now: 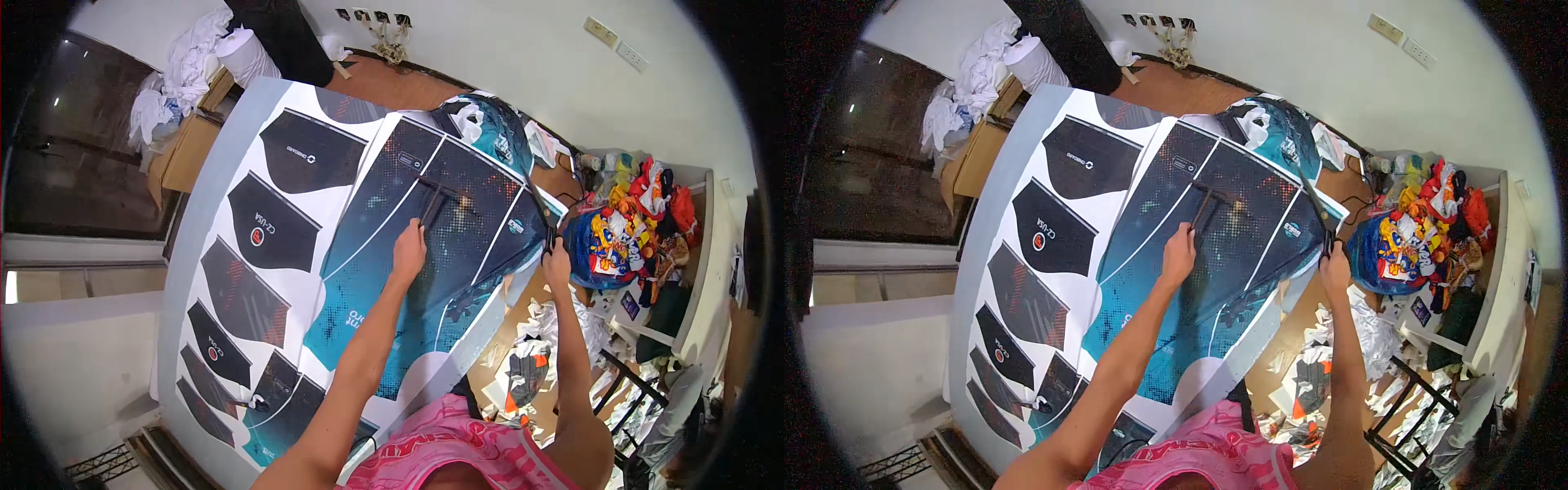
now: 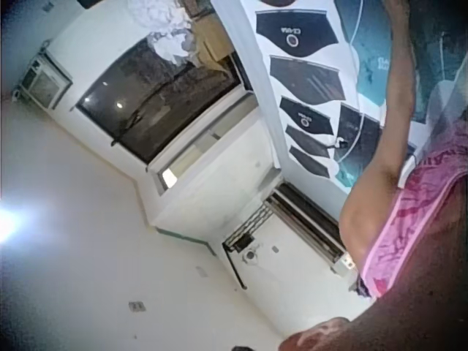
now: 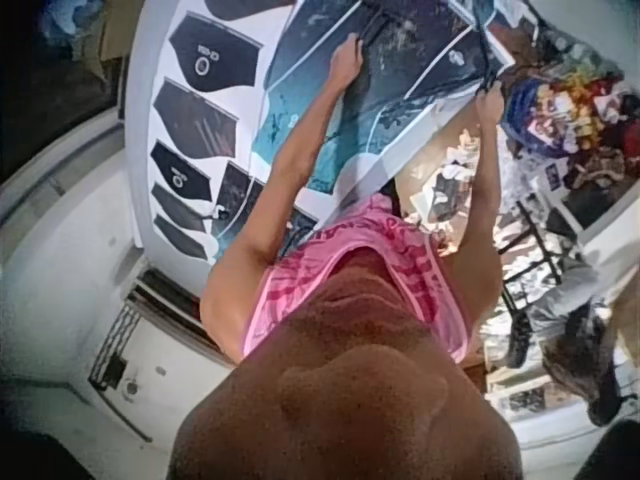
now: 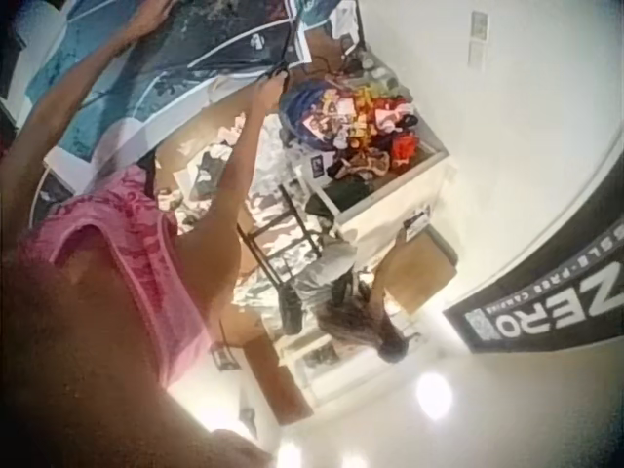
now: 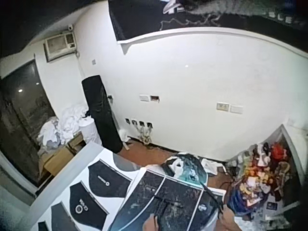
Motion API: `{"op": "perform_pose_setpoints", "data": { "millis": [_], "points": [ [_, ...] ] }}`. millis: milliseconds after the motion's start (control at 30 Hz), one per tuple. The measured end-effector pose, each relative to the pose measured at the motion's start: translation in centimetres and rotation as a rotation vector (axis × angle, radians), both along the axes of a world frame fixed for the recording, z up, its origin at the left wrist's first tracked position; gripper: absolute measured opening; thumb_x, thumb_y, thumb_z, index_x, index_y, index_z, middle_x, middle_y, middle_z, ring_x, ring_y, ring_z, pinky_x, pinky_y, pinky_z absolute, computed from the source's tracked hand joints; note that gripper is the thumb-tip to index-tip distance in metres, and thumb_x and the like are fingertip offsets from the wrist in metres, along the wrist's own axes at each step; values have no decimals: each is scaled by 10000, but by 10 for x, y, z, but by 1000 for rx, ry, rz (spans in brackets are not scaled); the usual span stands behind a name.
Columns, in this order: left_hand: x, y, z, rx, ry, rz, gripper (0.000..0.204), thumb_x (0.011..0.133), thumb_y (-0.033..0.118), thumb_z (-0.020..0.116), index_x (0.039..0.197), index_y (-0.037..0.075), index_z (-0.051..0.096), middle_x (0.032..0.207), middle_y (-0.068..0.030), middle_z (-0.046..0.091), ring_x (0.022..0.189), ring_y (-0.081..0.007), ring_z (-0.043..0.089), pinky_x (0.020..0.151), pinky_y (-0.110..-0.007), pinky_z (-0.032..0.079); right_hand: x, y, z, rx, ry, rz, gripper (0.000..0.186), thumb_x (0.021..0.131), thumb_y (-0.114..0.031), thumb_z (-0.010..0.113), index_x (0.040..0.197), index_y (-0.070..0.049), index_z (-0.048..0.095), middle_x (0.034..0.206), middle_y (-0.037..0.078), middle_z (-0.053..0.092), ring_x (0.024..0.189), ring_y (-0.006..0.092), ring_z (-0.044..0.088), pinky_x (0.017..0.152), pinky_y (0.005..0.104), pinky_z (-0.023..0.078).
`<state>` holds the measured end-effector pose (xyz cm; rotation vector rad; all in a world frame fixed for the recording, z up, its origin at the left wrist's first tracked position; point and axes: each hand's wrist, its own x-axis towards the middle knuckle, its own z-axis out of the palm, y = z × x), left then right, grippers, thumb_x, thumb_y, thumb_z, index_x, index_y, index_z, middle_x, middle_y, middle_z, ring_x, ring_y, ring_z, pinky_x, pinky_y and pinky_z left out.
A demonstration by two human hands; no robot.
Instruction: Cutting out printed fabric patterns from a large sheet using scissors on a work table.
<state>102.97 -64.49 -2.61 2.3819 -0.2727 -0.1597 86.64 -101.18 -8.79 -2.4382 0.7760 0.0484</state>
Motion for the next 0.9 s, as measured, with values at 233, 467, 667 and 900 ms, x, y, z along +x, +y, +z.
{"op": "perform_pose_setpoints", "data": {
  "millis": [233, 467, 667, 900],
  "points": [
    [21, -6, -22, 84, 16, -26, 142, 1008, 161, 492, 1025, 20, 496, 879, -294, 640, 847, -508, 622, 706, -583, 475, 7, 27, 11, 7, -271, -195, 343, 935, -172, 573, 1246, -44, 505, 1010, 268, 671, 936, 485, 638, 785, 520, 501],
    [24, 19, -16, 177, 62, -63, 186, 1013, 175, 489, 1075, 5, 532, 882, -302, 647, 842, -503, 627, 717, -581, 472, 26, 29, 0, -80, -285, -8, 360, 879, -174, 607, 1193, -37, 495, 972, 275, 641, 906, 483, 624, 754, 546, 492],
    [-19, 110, 5, 28, -92, 120, 195, 1023, 169, 487, 1129, 17, 549, 889, -281, 652, 826, -484, 629, 699, -517, 485, -18, 22, -1, -29, -130, -192, 317, 884, -201, 622, 1142, -26, 564, 965, 245, 680, 887, 447, 661, 757, 516, 518],
    [-83, 190, 11, 73, -117, 414, 204, 1024, 181, 491, 1143, 29, 559, 909, -275, 653, 835, -474, 635, 690, -519, 482, -53, 64, 31, 12, -86, -233, 349, 861, -56, 567, 1198, 31, 586, 1050, 277, 665, 958, 448, 644, 825, 449, 507]
  ]
}}
